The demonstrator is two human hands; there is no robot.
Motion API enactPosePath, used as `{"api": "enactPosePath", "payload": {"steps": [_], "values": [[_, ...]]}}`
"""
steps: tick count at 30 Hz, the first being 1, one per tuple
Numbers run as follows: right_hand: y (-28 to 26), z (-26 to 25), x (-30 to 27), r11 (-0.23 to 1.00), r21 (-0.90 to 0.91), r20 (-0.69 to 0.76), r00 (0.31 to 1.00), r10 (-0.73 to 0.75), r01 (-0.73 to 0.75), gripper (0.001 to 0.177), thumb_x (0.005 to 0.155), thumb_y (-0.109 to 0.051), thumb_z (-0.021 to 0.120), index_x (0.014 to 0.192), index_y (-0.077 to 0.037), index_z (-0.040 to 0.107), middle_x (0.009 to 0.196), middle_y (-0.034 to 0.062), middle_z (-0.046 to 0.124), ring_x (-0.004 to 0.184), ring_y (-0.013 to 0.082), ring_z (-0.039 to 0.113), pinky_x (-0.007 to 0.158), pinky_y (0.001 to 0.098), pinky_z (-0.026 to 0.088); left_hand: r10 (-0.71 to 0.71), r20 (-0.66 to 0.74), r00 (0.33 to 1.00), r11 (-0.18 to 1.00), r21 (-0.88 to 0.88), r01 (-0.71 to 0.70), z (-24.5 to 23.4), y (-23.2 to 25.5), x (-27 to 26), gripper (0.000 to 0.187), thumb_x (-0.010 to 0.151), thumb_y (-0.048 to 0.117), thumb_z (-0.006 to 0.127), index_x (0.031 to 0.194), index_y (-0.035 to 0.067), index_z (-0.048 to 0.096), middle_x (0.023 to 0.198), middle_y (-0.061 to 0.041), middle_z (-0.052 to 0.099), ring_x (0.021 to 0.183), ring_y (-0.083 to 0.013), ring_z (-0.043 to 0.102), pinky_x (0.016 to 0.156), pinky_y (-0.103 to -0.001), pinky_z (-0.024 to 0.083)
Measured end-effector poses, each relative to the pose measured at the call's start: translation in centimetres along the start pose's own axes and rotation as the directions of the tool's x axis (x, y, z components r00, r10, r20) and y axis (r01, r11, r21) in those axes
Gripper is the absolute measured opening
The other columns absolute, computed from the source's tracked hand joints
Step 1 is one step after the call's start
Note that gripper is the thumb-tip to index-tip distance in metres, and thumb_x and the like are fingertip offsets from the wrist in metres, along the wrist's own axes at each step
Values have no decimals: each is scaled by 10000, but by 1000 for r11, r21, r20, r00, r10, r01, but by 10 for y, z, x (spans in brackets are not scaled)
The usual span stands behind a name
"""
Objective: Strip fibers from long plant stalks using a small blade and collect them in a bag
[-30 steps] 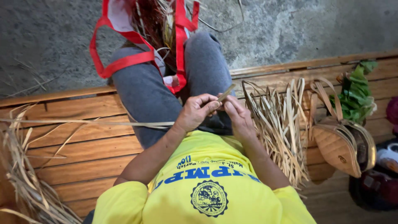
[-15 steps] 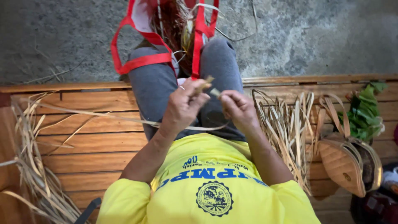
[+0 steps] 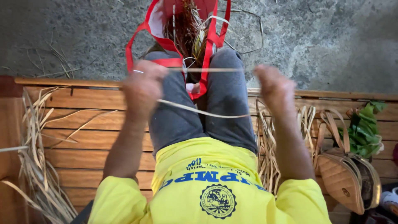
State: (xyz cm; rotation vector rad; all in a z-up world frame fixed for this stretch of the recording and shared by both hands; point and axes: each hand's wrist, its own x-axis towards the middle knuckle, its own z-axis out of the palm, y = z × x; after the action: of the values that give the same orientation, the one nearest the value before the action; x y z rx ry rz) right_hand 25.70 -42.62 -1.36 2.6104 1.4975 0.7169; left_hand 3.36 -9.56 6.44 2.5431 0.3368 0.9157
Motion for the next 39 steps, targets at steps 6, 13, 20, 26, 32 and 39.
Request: {"api": "enactPosePath", "payload": {"steps": [6, 13, 20, 26, 32, 39], "values": [[81, 23, -26, 920, 144, -51, 925, 376, -365, 102, 1133, -106, 710, 1096, -92, 804, 892, 33, 770, 527, 57, 523, 402, 188, 460, -201, -325, 924, 856, 400, 327, -51, -122, -42, 31, 1040, 87, 695, 1022, 108, 683, 924, -21, 716, 727, -182, 664, 619, -355, 554], [110, 29, -23, 852, 181, -344, 779, 524, -492, 289, 1143, -295, 707, 984, -100, 850, 1164, 100, 750, 1086, 265, 533, 859, 471, 511, -231, -685, 691, 924, 69, 377, -71, -183, -86, 250, 985, -95, 414, 1104, 48, 582, 728, -41, 558, 617, -167, 554, 968, -359, 633], [-13, -61, 60, -434, 896, 442, 291, 849, -96, 136, 1023, -132, 635, 1104, -25, 659, 903, 139, 676, 725, 220, 723, 559, 287, 655, -803, 36, 594, 254, -882, 397, 44, -79, -65, 191, 943, 139, 645, 1119, 64, 650, 923, -136, 733, 670, -158, 676, 519, -238, 546], [-72, -57, 52, -494, 870, 427, 501, 753, 1, 158, 1042, -78, 608, 1143, 42, 616, 916, 197, 659, 769, 293, 764, 611, 359, 701, -517, 452, 727, 223, -749, 624, 55, 46, -33, 182, 929, 114, 638, 984, 80, 808, 779, -57, 737, 628, -85, 608, 589, -184, 491], [-72, -59, 53, -334, 941, 265, 518, 813, 43, 185, 1054, -44, 587, 1165, 105, 589, 933, 238, 630, 782, 336, 755, 623, 384, 700, -483, 581, 655, 363, -548, 754, 60, 51, -57, 134, 956, 225, 681, 1027, 176, 784, 791, -78, 725, 618, -141, 627, 583, -256, 541], [-75, -71, 57, -76, 996, 34, 554, 832, 54, 172, 1049, 23, 588, 1118, 179, 599, 894, 318, 610, 762, 418, 728, 604, 481, 679, -420, 511, 750, 223, -743, 631, 51, 59, -52, 174, 1009, 58, 588, 1119, 23, 719, 743, -161, 750, 466, -92, 594, 479, -198, 504]]}}
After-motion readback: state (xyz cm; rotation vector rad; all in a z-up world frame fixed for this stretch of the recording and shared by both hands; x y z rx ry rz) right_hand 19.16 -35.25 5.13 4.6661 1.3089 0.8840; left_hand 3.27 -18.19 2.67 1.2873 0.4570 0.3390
